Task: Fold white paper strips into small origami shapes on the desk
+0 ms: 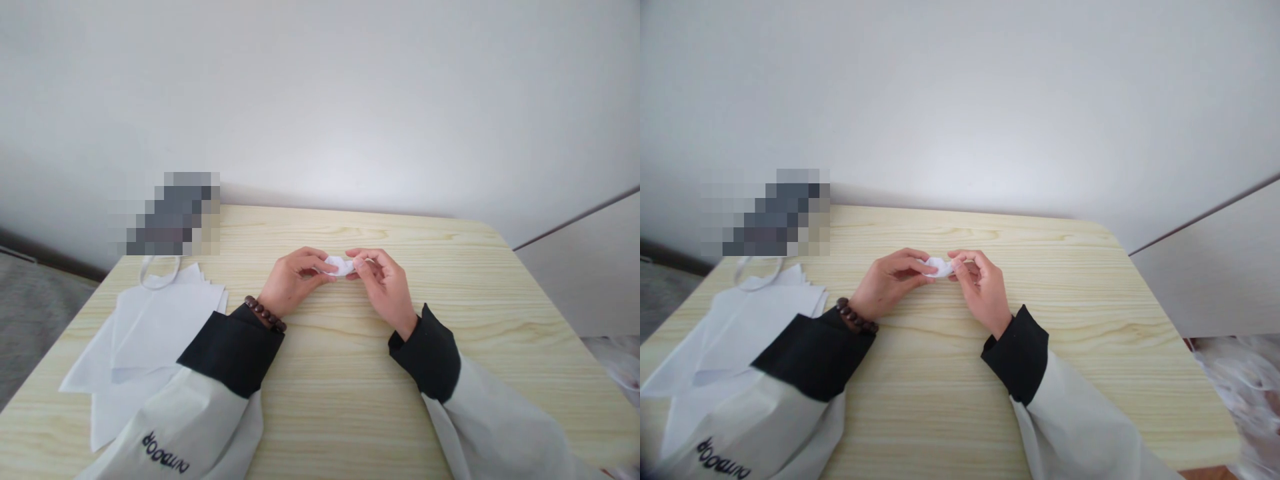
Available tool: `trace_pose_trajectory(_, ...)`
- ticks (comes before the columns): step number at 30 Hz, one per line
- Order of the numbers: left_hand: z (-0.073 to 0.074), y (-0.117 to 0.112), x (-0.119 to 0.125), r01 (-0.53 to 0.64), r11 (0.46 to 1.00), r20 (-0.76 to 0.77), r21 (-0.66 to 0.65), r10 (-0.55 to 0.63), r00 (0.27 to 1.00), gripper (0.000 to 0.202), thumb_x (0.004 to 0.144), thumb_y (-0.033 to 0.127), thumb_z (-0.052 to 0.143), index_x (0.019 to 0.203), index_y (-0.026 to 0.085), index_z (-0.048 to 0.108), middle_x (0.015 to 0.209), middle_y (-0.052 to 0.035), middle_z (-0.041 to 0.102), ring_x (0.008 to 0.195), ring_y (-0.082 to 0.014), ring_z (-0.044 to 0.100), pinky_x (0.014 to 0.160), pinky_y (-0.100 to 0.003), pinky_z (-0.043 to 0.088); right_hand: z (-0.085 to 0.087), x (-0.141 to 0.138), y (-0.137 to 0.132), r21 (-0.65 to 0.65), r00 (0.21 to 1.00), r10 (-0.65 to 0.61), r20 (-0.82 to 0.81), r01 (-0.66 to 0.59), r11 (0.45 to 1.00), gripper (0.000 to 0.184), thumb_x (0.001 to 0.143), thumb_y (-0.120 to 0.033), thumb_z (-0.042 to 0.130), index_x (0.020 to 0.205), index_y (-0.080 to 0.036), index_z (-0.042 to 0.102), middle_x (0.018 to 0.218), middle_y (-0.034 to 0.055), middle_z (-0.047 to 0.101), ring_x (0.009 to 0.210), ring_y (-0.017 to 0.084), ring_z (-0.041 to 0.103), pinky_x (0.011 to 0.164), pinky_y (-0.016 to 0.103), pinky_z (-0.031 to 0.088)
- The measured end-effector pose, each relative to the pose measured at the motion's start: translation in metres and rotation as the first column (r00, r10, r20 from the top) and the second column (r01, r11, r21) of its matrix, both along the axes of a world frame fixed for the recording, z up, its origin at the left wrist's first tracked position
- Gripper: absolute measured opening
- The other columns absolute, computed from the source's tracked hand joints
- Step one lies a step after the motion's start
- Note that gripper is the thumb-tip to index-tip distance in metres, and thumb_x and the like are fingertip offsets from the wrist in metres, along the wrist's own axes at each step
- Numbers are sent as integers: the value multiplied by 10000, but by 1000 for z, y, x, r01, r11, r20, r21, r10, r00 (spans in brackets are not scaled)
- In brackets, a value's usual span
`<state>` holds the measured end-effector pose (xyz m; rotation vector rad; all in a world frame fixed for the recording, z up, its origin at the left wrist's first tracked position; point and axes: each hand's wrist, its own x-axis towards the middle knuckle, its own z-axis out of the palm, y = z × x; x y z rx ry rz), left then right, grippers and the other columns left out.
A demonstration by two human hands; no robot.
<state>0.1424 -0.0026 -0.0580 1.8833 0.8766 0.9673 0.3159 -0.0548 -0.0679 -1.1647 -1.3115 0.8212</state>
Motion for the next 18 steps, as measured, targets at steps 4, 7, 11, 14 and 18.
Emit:
trace_pose_trajectory(4,-1,0,-1,-10,1000,-7,-4,10,1000,146,702,301,694,791,191,727,963,-63,625,820,-160,615,718,-267,515,0,1,-1,-10,990,113,78,-113,994,252,827,-312,572,1050,-233,487,1235,84,547,790,138,662,744,305,559)
trace_pose_trajectory(7,-1,-1,-1,7,999,7,-39,-6,1000,147,698,290,697,786,175,720,970,-76,632,843,-172,624,749,-284,521,1,3,-1,6,982,152,112,-153,988,286,817,-278,584,1074,-237,466,1246,86,529,784,123,657,751,293,547)
trace_pose_trajectory(11,0,-1,-1,24,996,46,-80,-21,999,160,696,291,698,784,157,706,989,-93,643,887,-194,631,792,-316,526,1,5,0,23,963,177,204,-186,982,155,814,-294,595,919,-214,514,1114,71,591,864,150,649,780,304,535)
trace_pose_trajectory(14,0,-2,-2,31,994,58,-102,-25,998,180,695,309,699,779,150,693,996,-101,649,899,-205,632,815,-343,525,2,7,1,54,929,163,332,-191,980,134,803,-314,615,857,-213,546,1031,63,630,922,174,629,815,325,518)
trace_pose_trajectory(18,0,-1,-2,117,980,108,-163,-101,989,225,698,299,700,867,153,676,1001,-97,652,885,-196,635,821,-350,525,4,9,1,112,874,123,470,-197,974,80,816,-298,605,807,-218,596,981,46,663,936,177,615,850,327,482)
